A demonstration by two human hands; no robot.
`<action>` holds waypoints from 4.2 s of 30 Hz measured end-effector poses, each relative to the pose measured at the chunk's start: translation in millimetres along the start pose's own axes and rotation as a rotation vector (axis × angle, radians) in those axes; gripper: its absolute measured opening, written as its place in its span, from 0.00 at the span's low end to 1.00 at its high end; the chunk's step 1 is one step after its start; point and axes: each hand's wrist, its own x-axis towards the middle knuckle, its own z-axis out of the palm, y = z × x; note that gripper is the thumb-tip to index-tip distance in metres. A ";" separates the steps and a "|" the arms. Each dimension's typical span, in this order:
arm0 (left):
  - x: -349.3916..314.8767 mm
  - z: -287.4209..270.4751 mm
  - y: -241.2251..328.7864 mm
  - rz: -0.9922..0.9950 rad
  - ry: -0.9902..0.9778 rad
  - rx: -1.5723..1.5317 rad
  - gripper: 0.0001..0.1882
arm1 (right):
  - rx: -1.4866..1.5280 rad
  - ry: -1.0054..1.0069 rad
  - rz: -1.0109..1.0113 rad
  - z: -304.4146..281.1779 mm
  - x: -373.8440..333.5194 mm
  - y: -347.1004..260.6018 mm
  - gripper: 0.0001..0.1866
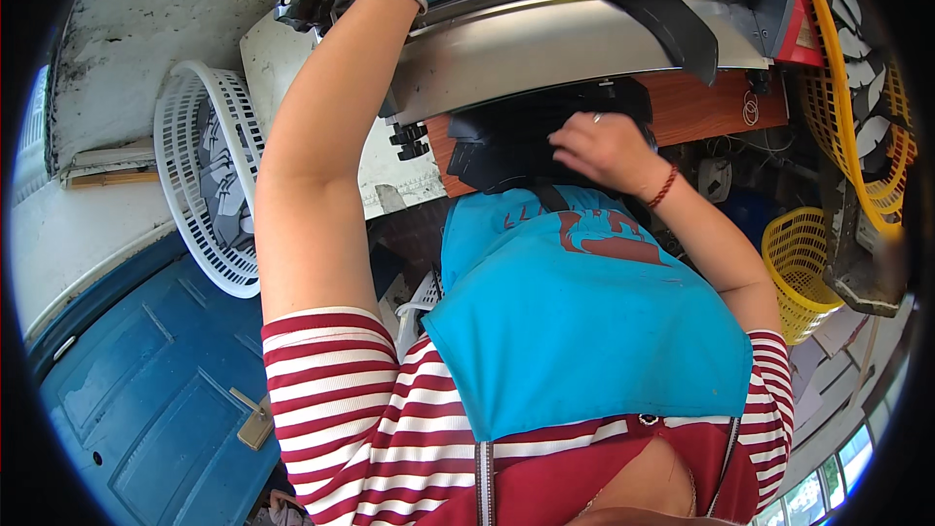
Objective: The recorder is feeding black and grey shoe upper components through a roller machine to flatten or glue them.
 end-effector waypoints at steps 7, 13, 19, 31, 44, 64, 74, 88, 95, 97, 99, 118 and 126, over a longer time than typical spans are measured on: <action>2.4 -5.6 13.8 -0.063 0.172 -0.166 0.11 | -0.156 -0.454 0.037 50.1 -26.6 14.5 0.29; -1.4 -5.1 8.6 -0.092 0.234 -0.158 0.09 | -0.257 -0.297 -0.009 62.2 -37.5 12.8 0.26; -7.1 -3.9 8.9 -0.268 0.296 -0.151 0.08 | -0.039 -0.083 0.003 58.1 -45.1 27.2 0.14; 3.8 -2.0 21.3 0.090 -0.256 0.029 0.17 | -0.494 0.289 0.218 -94.8 27.7 28.3 0.14; 14.2 -5.1 13.1 0.032 0.067 -0.029 0.13 | -0.150 -0.340 0.031 41.0 -65.7 26.4 0.26; -22.2 -8.3 17.3 0.373 0.374 0.191 0.13 | -0.389 0.265 0.187 -109.0 -18.4 -11.8 0.16; 11.6 3.7 16.6 -0.076 -0.099 0.126 0.17 | -0.194 0.153 -0.131 -19.7 -20.3 21.8 0.16; 9.7 -6.0 19.6 -0.232 0.113 -0.212 0.13 | -0.286 -0.348 0.119 56.6 -69.1 26.4 0.42; 4.8 -3.1 24.9 -0.340 0.119 -0.299 0.13 | -0.172 -0.388 0.110 81.8 -69.2 40.3 0.19; 4.1 -2.3 21.3 -0.253 0.133 -0.201 0.12 | -0.134 -0.361 0.080 76.7 -66.5 38.4 0.14; 4.8 -2.3 18.8 -0.262 0.134 -0.207 0.12 | 0.136 -0.357 0.289 59.9 -64.8 34.3 0.14; 1.1 -4.0 23.3 -0.272 0.152 -0.259 0.10 | -0.190 -0.141 0.179 59.1 -54.4 33.2 0.18; -3.8 -9.9 22.8 -0.177 0.344 -0.387 0.22 | -0.022 -0.032 0.134 69.5 -59.4 38.6 0.09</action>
